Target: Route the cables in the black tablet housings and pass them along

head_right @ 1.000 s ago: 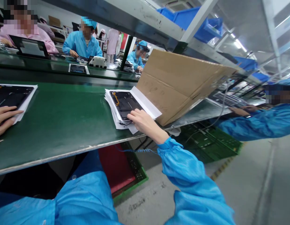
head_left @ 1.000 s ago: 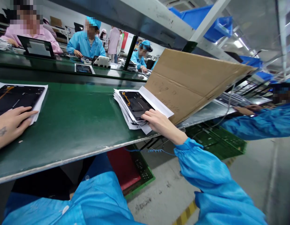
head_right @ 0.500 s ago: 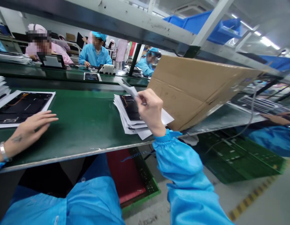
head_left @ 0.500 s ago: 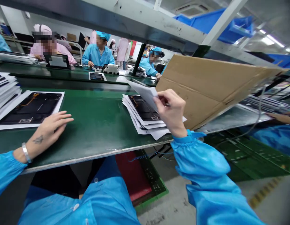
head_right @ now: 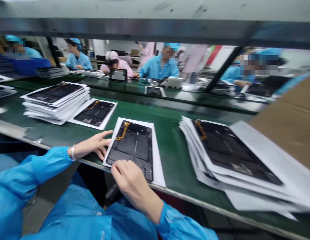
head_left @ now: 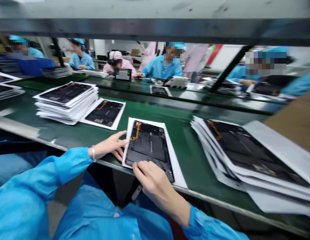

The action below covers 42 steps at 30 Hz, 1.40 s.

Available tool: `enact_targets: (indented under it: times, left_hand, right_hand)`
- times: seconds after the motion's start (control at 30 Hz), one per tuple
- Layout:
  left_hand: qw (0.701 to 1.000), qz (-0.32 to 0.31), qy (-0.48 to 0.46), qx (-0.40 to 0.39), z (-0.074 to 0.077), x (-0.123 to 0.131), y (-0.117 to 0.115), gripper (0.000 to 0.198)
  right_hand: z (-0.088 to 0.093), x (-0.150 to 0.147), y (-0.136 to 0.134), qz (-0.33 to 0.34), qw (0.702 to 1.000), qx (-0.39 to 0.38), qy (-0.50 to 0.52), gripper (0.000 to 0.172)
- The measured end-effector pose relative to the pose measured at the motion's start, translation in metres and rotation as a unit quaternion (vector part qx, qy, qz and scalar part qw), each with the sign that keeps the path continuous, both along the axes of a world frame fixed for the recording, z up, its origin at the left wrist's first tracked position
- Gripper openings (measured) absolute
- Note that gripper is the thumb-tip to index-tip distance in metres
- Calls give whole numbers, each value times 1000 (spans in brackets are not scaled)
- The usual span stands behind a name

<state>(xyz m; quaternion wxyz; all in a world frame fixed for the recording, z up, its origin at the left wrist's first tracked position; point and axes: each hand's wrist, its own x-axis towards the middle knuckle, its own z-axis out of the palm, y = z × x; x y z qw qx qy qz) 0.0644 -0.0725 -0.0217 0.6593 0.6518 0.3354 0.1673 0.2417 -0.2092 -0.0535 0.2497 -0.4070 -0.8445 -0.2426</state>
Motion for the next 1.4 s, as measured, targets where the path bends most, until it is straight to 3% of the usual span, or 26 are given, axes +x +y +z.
enact_targets:
  times: [0.17,0.33,0.47,0.6,0.67,0.77,0.8,0.87,1.03,1.13,1.3,1.4]
  left_hand:
    - [998,8,6,66,-8,-3,12,89]
    - [977,-27,64,204,-6,-13,17,81]
    - [929,-20,96,356,-4,-21,6,56]
    - [889,-27,96,446,-12,-34,-18,25]
    - [840,-60,96,531,-18,-42,-29,30]
    - [720,-111,81,680,-28,-51,-37,29]
    - [696,-115,77,705,-31,-52,-39,25]
    - [674,-109,79,726,-37,-55,-40,20]
    - [668,-104,67,734,-44,-56,-39,29]
    - [677,-102,53,727,-41,-55,-39,26]
    - [762,-87,66,638,-27,-53,-38,25]
    - [791,-115,70,597,-20,-49,-33,24]
  right_hand:
    - [-2,-12,12,10,999,13,41,39]
    - [-5,-19,14,12,998,-25,59,38]
    - [-7,-10,14,17,994,-84,73,25]
    - [-8,6,3,18,982,-146,121,14]
    - [-9,12,-3,-1,978,-160,134,19]
    - [-9,16,-9,-28,973,-185,134,25]
    - [-9,17,-10,-31,972,-190,132,26]
    - [-9,16,-10,-26,973,-191,129,28]
    - [-5,14,-11,-16,967,-200,156,24]
    - [3,11,-15,-14,949,-214,233,15]
    - [20,7,-26,-36,932,-154,327,51]
    - [19,1,-27,-14,924,-142,356,55]
